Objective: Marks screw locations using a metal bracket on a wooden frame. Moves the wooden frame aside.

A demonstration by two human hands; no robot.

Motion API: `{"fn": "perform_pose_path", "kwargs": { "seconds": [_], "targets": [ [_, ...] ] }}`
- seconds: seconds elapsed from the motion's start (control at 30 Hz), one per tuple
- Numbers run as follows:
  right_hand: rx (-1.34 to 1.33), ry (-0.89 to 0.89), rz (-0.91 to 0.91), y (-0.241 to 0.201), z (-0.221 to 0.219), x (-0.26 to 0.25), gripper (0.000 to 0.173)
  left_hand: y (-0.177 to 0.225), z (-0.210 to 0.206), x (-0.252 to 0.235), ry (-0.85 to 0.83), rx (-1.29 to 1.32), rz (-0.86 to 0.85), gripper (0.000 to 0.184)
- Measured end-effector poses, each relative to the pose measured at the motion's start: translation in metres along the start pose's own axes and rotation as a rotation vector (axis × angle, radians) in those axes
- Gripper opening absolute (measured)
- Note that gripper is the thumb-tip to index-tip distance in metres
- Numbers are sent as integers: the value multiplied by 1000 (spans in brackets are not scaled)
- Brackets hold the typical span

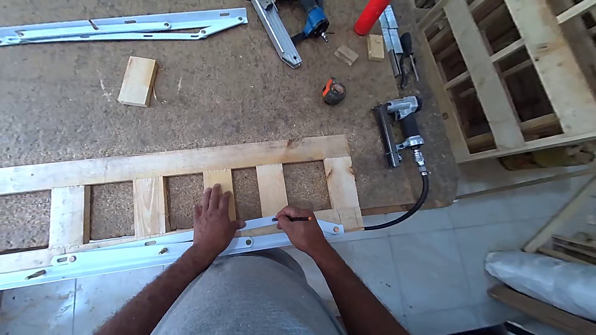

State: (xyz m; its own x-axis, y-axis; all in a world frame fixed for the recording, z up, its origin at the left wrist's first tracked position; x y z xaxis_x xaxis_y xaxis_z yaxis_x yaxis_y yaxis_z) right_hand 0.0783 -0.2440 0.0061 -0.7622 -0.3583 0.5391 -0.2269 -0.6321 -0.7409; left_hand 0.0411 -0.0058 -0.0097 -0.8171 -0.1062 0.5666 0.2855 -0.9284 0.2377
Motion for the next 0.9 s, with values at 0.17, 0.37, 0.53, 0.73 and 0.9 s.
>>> {"fn": "perform_pose_path", "kwargs": {
  "seconds": [0.17, 0.37, 0.53, 0.73, 0.9],
  "targets": [
    [-46, 79, 89, 14, -2, 15, 18, 1, 0, -1, -16, 1, 5, 90],
    [-79, 228, 161, 18, -12, 24, 17, 2, 1, 0, -12, 6, 7, 90],
    [-89, 176, 144, 12, -21, 21, 18, 1, 0, -1, -9, 0, 5, 89],
    [-106, 3, -148, 2, 3, 4, 20, 3, 3, 1, 9, 26, -17, 88],
    [157, -27, -192, -23, 9, -2, 23, 2, 2, 0, -4, 8, 1, 90]
  ]
}}
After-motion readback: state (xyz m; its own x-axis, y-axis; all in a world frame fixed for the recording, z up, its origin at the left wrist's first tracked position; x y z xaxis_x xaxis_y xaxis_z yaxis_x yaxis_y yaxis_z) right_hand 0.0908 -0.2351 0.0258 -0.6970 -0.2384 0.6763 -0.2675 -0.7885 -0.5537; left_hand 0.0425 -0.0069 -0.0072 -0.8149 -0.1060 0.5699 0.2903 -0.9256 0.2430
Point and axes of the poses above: each hand's wrist, its own x-axis away from the middle knuckle, its own z-axis out of the back of the hand, y = z × x, the point moved 4 cm from there along -x, towards the middle knuckle, and after that the axes turned 8 degrees about -y, right-handed, at the moved point
